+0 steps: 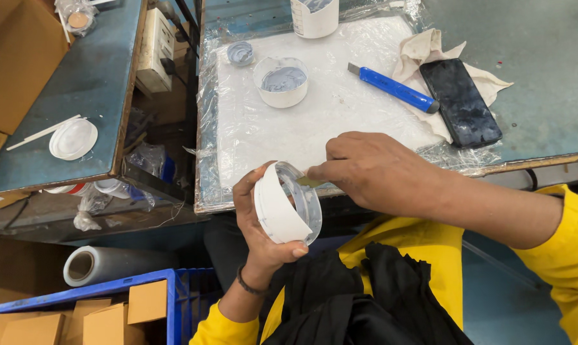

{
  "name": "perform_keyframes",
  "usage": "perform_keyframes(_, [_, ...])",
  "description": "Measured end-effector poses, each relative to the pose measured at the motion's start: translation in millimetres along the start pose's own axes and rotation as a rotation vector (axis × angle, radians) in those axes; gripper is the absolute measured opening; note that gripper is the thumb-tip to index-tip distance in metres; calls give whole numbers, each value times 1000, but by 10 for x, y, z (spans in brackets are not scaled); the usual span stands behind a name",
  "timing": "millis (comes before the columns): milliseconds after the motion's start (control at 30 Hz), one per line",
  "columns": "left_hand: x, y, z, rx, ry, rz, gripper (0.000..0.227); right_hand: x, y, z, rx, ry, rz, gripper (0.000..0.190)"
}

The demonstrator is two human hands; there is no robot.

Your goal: The person uses a utility knife to cut a label off a white plastic container, then uses a small spatula to scoop a gray paste from a cup and apply it to the inner surface of a white plastic ring. The person repeatedly scoops and spreads the paste around the ring's interior.

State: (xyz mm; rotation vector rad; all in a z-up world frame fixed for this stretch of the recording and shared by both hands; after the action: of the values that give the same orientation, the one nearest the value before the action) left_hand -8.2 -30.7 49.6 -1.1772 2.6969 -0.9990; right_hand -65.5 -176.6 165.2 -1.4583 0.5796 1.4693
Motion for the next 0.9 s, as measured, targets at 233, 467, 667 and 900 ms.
perform_keyframes(233, [73, -98, -184, 200, -122, 91, 106, -51, -5, 10, 9, -98, -30, 20])
perform_keyframes(467, [116, -102, -391, 319, -306, 74, 112, -50, -13, 72, 19, -125, -21, 22])
perform_keyframes(667, [207, -116, -622, 488, -414, 23, 109, -81, 5, 156, -6, -134, -39, 28])
perform_keyframes(900, [295, 31, -804, 526, -463, -18, 99, -102, 46, 245, -38, -150, -31, 33])
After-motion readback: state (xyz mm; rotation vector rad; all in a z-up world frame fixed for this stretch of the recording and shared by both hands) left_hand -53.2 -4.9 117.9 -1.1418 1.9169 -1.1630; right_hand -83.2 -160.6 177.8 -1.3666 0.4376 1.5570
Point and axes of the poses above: each hand's wrist, its own y-axis away from the middle knuckle, its own x-axis out of the palm, z = x × y, the point moved 8 cm from there along -y, towards the middle knuckle, and after that the axes turned 7 degrees about z, right-handed, at the moved point
